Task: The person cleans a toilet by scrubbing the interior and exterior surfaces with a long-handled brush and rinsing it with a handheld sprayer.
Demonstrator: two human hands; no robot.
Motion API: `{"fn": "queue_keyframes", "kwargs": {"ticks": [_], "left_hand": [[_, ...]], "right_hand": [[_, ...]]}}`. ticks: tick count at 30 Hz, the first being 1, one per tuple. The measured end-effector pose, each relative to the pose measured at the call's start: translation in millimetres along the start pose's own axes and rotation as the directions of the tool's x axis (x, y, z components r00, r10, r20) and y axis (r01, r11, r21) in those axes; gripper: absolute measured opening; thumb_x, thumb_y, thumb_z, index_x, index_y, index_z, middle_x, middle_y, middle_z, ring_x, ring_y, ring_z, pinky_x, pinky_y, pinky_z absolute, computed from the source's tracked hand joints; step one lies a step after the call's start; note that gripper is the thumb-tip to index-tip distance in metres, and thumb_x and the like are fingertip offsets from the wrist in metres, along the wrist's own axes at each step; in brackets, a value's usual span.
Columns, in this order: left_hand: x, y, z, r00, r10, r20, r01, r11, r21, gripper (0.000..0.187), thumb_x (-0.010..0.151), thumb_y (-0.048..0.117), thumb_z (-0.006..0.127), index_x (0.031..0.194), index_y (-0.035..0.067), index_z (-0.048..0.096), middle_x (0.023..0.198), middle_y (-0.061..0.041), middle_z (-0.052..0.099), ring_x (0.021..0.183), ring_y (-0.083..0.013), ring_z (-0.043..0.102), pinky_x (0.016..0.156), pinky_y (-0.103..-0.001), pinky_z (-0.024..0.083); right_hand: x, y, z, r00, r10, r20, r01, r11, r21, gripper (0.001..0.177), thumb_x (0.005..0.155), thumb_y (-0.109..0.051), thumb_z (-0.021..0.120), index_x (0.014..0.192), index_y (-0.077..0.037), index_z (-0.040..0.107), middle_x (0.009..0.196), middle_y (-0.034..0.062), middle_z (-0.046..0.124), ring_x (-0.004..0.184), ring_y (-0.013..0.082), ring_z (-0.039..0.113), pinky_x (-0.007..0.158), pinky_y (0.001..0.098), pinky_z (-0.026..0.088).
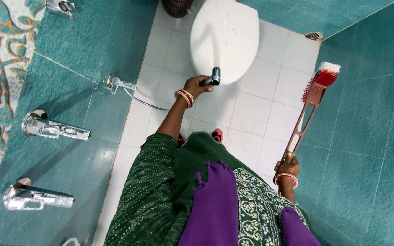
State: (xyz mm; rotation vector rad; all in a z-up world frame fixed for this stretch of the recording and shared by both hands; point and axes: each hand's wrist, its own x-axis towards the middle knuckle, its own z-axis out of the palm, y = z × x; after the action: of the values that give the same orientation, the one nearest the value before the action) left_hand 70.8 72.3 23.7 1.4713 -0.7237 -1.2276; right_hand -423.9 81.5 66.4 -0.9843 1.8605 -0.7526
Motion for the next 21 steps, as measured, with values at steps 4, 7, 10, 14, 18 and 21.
{"fn": "queue_keyframes", "kwargs": {"ticks": [4, 7, 10, 14, 18, 21], "left_hand": [[2, 5, 8, 1.000, -0.014, 0.015, 0.014, 1.000, 0.001, 0.041, 0.082, 0.010, 0.084, 0.122, 0.005, 0.072, 0.096, 0.000, 0.073, 0.090, -0.0095, 0.067, 0.088, -0.026, 0.058], [8, 9, 15, 0.999, -0.003, 0.051, 0.003, 1.000, -0.006, 0.042, 0.083, 0.009, 0.083, 0.123, 0.005, 0.073, 0.099, 0.001, 0.073, 0.092, -0.0094, 0.067, 0.089, -0.027, 0.057], [12, 10, 30, 0.986, -0.015, 0.167, 0.015, 1.000, 0.000, 0.045, 0.079, 0.010, 0.084, 0.122, 0.007, 0.070, 0.099, 0.003, 0.074, 0.093, -0.0075, 0.068, 0.091, -0.025, 0.058], [18, 11, 42, 0.989, 0.027, 0.143, -0.033, 0.999, 0.042, 0.045, 0.079, 0.013, 0.085, 0.121, 0.006, 0.071, 0.099, 0.002, 0.074, 0.092, -0.0081, 0.068, 0.089, -0.026, 0.057], [17, 19, 42, 0.985, 0.002, 0.171, -0.007, 1.000, 0.029, 0.047, 0.080, 0.016, 0.086, 0.123, 0.006, 0.073, 0.098, 0.002, 0.071, 0.091, -0.0097, 0.064, 0.089, -0.027, 0.056], [12, 25, 50, 0.979, -0.013, 0.205, -0.012, 0.992, 0.124, 0.048, 0.079, 0.017, 0.086, 0.123, 0.007, 0.071, 0.098, 0.004, 0.072, 0.091, -0.0086, 0.065, 0.090, -0.026, 0.055]], "right_hand": [[-5, 2, -1, 1.000, 0.018, -0.021, -0.019, 0.998, -0.056, 0.040, 0.110, -0.042, 0.051, 0.097, -0.005, 0.058, 0.059, 0.0056, 0.052, 0.045, 0.0150, 0.049, 0.040, 0.0317, 0.041], [-6, 5, -4, 0.999, 0.027, -0.029, -0.029, 0.997, -0.066, 0.041, 0.110, -0.043, 0.051, 0.097, -0.004, 0.057, 0.059, 0.0060, 0.053, 0.044, 0.0156, 0.049, 0.040, 0.0320, 0.041], [-4, 6, -3, 0.999, 0.030, -0.039, -0.032, 0.998, -0.056, 0.041, 0.111, -0.042, 0.051, 0.098, -0.004, 0.058, 0.059, 0.0061, 0.053, 0.045, 0.0156, 0.049, 0.041, 0.0319, 0.042], [-3, 0, -2, 0.996, 0.057, -0.066, -0.058, 0.998, -0.019, 0.038, 0.109, -0.041, 0.052, 0.100, -0.006, 0.060, 0.058, 0.0056, 0.053, 0.044, 0.0152, 0.050, 0.039, 0.0320, 0.041], [-2, -6, -3, 0.993, 0.068, -0.095, -0.071, 0.997, -0.024, 0.032, 0.107, -0.040, 0.053, 0.104, -0.009, 0.063, 0.058, 0.0052, 0.054, 0.043, 0.0145, 0.050, 0.039, 0.0316, 0.041], [0, -7, -6, 0.995, 0.060, -0.075, -0.060, 0.998, 0.009, 0.038, 0.109, -0.040, 0.053, 0.100, -0.004, 0.060, 0.058, 0.0054, 0.052, 0.044, 0.0147, 0.049, 0.039, 0.0318, 0.041]]}}
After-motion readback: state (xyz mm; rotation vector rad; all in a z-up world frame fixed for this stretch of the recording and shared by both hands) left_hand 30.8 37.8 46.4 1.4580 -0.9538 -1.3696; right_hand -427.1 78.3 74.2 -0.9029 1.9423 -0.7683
